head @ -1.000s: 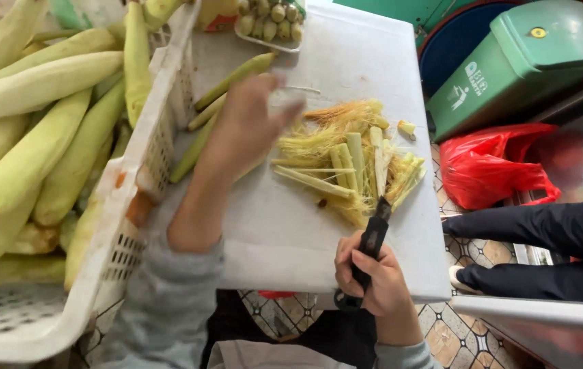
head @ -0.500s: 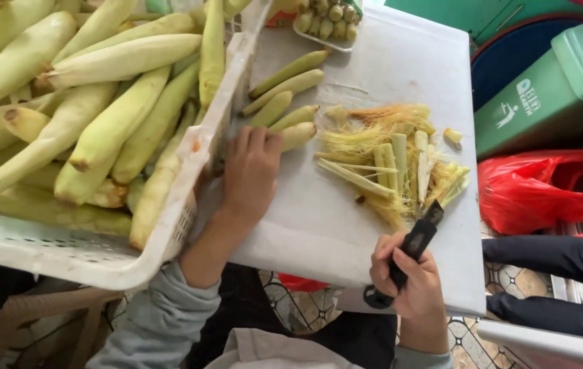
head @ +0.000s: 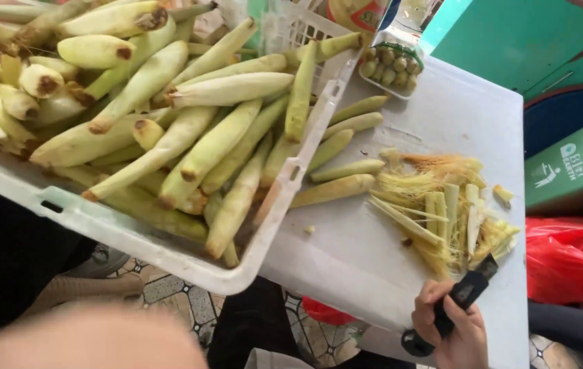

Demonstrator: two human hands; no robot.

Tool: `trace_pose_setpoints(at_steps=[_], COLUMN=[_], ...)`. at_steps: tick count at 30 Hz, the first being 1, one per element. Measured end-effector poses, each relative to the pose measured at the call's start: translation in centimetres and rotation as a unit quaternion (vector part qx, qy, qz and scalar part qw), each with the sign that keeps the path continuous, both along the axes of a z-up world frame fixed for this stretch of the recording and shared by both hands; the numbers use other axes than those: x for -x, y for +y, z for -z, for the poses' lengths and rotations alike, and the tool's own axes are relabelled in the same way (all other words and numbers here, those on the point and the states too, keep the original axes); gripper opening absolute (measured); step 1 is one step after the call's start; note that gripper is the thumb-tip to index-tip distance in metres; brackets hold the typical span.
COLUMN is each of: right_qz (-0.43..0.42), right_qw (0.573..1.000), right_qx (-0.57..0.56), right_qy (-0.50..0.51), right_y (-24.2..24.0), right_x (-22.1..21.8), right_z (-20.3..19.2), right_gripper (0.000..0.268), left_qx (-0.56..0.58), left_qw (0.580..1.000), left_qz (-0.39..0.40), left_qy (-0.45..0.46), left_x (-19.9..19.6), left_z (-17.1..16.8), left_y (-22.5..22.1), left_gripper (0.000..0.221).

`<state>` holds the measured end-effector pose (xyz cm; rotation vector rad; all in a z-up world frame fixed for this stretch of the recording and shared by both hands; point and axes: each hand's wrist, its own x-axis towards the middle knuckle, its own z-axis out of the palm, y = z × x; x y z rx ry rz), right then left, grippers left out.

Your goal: The person uses a utility knife to peel the outer layers and remove fibers from long, pale green vegetables on a white table. They handle each vegetable one at a time, trimming ends and scraping the surface, then place the cleaned pieces into a white basket.

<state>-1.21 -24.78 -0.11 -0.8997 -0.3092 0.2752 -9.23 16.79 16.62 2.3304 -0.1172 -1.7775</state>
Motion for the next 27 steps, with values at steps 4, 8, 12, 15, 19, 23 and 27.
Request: trace_pose_setpoints(at_steps=[4, 8, 12, 15, 19, 23, 27], right_qz=[0.006, 0.028, 0.053, 0.054, 0.049, 0.023, 0.019], right_qw=[1.0, 0.999, 0.998, 0.998, 0.999, 1.0, 1.0], right_qx=[-0.003, 0.016, 0.003, -0.013, -0.011, -0.01, -0.01], right_qy=[-0.013, -0.005, -0.034, -0.017, 0.011, 0.009, 0.012], right_y=[-0.1, 0.2, 0.5, 0.2, -0.1, -0.5, -0.8], right_x=[-0.3, -0.3, -0.2, -0.2, -0.4, -0.5, -0.5], right_z=[0.2, 0.3, 0.2, 0.8, 0.9, 1.5, 1.5], right_gripper=[0.023, 0.022, 0.022, 0.024, 0.025, 0.025, 0.026], left_qx=[0.271, 0.015, -0.02, 0.001, -0.046, -0.051, -0.057], left_qw=[0.622, 0.913, 0.946, 0.888, 0.854, 0.899, 0.943], left_qz=[0.066, 0.222, 0.198, 0.261, 0.298, 0.242, 0.06], left_qy=[-0.732, -0.343, -0.256, -0.379, -0.425, -0.361, -0.321], left_x=[-4.2, -9.6, -10.7, -11.4, -11.3, -11.3, -10.2], left_z=[-5.0, -5.5, -3.4, 2.4, 4.1, 2.3, -1.4], left_y=[2.5, -0.1, -1.6, -0.5, -0.9, -1.2, -1.9], left_gripper=[0.014, 0.019, 0.017, 0.041, 0.048, 0.029, 0.039])
